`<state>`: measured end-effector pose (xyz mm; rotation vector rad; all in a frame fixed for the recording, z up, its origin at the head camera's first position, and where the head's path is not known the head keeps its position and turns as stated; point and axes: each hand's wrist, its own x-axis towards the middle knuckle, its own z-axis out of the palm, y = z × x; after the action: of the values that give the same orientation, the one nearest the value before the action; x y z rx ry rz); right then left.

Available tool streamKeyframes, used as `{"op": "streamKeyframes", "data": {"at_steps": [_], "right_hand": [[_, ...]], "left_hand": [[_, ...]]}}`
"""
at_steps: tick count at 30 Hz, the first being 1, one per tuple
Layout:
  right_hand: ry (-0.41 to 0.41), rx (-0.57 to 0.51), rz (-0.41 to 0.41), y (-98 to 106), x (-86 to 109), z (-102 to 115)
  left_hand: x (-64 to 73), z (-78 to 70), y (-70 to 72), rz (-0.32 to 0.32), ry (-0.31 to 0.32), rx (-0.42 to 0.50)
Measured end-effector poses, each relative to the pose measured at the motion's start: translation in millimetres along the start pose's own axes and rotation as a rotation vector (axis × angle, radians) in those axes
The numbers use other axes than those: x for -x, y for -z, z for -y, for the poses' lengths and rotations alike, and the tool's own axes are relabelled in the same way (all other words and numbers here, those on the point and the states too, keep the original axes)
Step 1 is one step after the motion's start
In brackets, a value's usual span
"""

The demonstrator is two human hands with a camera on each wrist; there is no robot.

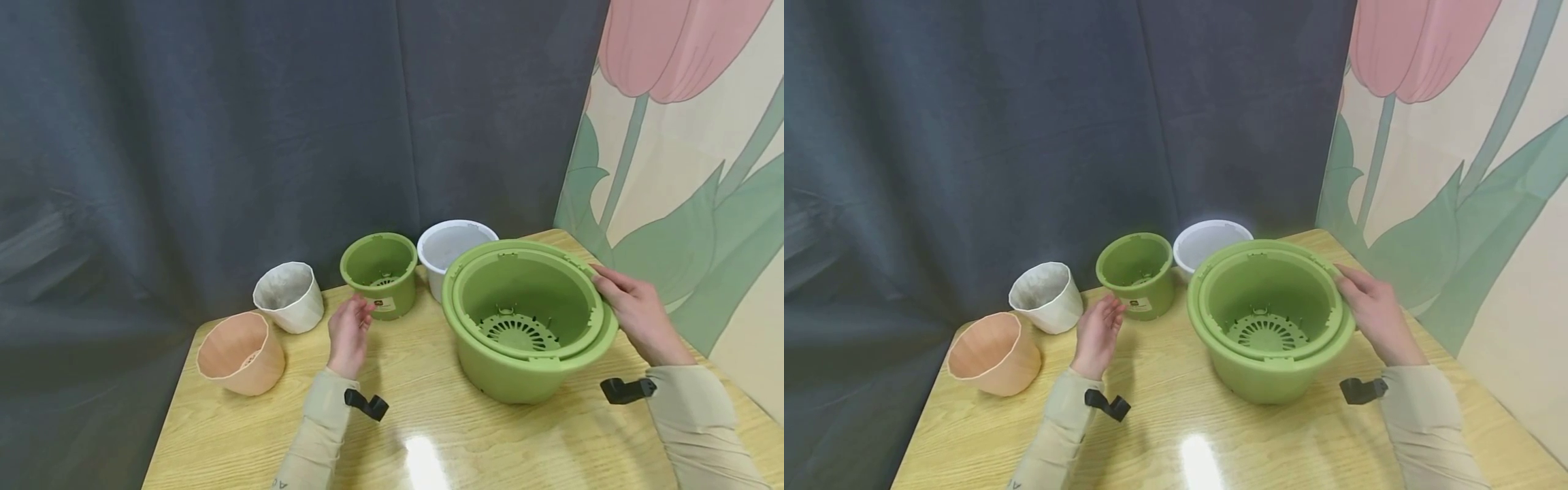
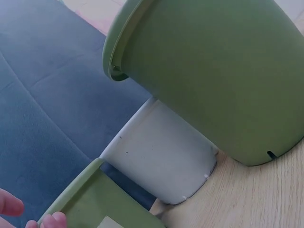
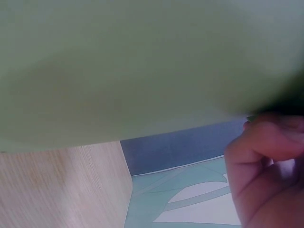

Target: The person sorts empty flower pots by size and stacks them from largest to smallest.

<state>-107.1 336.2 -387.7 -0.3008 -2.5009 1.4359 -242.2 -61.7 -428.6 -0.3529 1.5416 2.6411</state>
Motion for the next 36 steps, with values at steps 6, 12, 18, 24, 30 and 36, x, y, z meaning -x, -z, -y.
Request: {"op": "streamKeyframes", "data": {"at_steps": [6, 12, 18, 24, 30, 36], "right_hand": [[0.000, 0.017, 0.001, 0, 0.2, 1], [0.003, 0.021, -0.012, -1, 0.2, 4], [-0.004, 0.018, -0.016, -2, -1.2, 5], [0.007, -0.013, -0.026, -1, -0.6, 6], [0.003, -0.025, -0.027, -2, -0.2, 5], [-0.001, -0.002, -0.027, -2, -0.1, 4]], "left_hand": [[-3.0, 2.8, 0.8, 0.009, 0.020, 0.016], [-2.9, 6.1, -1.9, 0.056, 0.032, 0.032], [-1.6, 6.1, -5.1, 0.070, 0.040, 0.040], [-2.3, 5.7, -8.2, 0.087, 0.046, 0.039], [-3.2, 5.8, -10.4, 0.092, 0.060, 0.037], [-2.8, 5.1, -11.9, 0.100, 0.068, 0.060]]}}
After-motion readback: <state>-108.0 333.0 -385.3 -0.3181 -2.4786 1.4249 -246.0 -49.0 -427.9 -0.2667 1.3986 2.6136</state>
